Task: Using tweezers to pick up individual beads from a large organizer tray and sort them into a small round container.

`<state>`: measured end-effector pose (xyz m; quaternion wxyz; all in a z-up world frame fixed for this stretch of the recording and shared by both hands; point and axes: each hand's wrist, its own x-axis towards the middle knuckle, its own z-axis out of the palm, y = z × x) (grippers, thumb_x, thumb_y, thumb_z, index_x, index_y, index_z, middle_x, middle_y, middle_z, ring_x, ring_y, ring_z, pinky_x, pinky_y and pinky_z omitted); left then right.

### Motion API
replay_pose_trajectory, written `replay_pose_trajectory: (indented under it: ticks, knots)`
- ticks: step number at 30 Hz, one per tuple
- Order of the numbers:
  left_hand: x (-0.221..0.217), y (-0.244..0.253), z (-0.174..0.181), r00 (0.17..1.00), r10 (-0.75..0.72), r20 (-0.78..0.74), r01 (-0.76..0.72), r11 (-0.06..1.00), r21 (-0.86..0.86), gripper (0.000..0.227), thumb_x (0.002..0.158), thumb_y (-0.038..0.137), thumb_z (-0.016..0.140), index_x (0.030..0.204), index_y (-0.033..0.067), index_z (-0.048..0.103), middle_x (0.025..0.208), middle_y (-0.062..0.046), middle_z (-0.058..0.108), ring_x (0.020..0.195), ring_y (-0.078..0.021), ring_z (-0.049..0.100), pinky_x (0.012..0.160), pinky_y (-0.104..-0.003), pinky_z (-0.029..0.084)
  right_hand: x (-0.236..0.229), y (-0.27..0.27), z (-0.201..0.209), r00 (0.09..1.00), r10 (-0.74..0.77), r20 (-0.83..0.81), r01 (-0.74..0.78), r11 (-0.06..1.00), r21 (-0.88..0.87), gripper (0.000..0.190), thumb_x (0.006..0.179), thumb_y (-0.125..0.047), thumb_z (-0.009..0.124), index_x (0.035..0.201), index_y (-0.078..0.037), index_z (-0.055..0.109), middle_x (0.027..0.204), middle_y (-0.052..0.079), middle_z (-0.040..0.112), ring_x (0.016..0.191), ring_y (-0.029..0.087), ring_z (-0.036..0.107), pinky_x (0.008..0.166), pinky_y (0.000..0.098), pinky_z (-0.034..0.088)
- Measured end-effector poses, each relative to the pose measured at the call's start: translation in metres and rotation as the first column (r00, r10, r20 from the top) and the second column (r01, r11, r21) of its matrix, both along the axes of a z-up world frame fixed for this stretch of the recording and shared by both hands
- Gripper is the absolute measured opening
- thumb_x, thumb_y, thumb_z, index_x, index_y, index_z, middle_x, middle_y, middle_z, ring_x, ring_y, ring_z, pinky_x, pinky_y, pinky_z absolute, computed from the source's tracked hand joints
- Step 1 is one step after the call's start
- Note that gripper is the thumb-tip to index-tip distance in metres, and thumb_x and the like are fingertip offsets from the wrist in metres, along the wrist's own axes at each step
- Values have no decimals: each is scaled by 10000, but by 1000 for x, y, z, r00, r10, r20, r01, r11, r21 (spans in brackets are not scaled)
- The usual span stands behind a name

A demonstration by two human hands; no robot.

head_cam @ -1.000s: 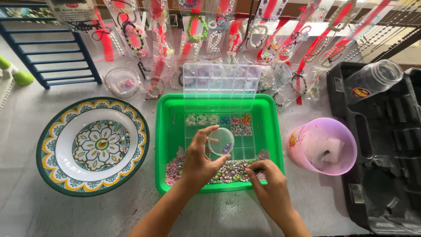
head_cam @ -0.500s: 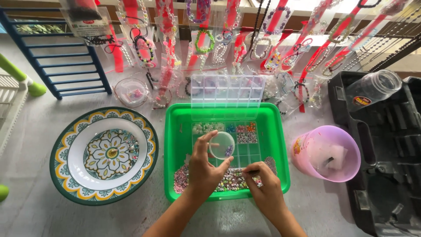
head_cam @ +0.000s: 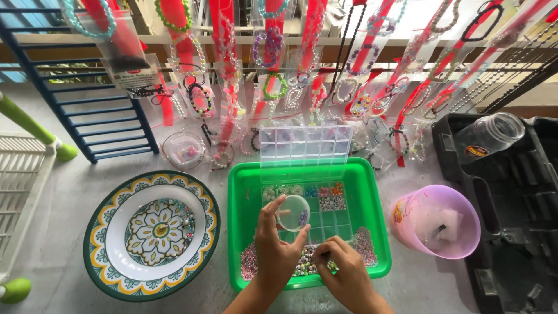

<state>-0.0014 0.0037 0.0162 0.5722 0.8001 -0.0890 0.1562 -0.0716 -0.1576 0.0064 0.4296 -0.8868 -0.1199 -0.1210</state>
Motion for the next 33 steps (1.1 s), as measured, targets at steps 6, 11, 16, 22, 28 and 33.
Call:
replay_pose_trajectory:
  ticks: [6, 11, 16, 22, 28, 33]
  knots:
    - [1, -2, -3, 999, -29, 13, 29, 999, 22, 737, 736, 122, 905, 1357, 160, 509, 1229, -111, 644, 977, -191, 724, 384, -224, 557, -7, -17, -18, 967, -244, 70, 241, 969, 57, 150, 779, 39, 627, 852, -88, 661, 802, 21, 653, 699, 153, 608, 663, 270, 514]
    - [0, -3, -9, 999, -23, 33, 22, 999, 27, 760, 734, 121, 909, 1375, 140, 501, 1216, -124, 654, 995, -228, 731, 620, -287, 606, -11, -20, -26, 981, -189, -46, 189, 982, -2, 132, 853, -12, 641, 952, -88, 684, 872, 31, 659, 751, 149, 665, 670, 268, 561]
    - [-2, -2, -14, 1000, -15, 27, 15, 1000, 6, 776, 739, 103, 905, 1389, 133, 483, 1227, -147, 630, 984, -249, 714, 665, -293, 644, -18, -5, -10, 992, -125, -9, 126, 989, 84, 84, 929, -75, 668, 994, -63, 719, 932, 60, 677, 822, 173, 694, 731, 277, 593]
    - [-1, -3, -14, 999, -13, 36, 12, 999, 34, 755, 760, 146, 899, 1395, 140, 491, 1266, -117, 625, 984, -227, 700, 639, -292, 588, -23, -1, -10, 998, -59, -13, 60, 997, 51, 88, 991, -78, 605, 1036, -73, 681, 992, 70, 711, 941, 216, 693, 755, 316, 576]
    - [-5, 0, -25, 998, -51, 35, 49, 998, 36, 784, 772, 153, 912, 1411, 180, 459, 1268, -114, 607, 996, -193, 718, 524, -235, 569, -31, -39, -22, 875, -320, -364, 465, 766, 444, 123, 1015, -62, 620, 1130, -25, 646, 1046, 126, 731, 893, 212, 772, 812, 303, 634]
    - [-2, -3, -24, 997, -73, 5, 72, 983, -170, 811, 691, 52, 894, 1415, 104, 530, 1271, -234, 629, 1010, -426, 730, 735, -453, 652, -33, -33, -25, 932, -316, -179, 360, 871, 335, 117, 982, 26, 689, 1097, 50, 699, 970, 148, 752, 884, 201, 770, 818, 323, 597]
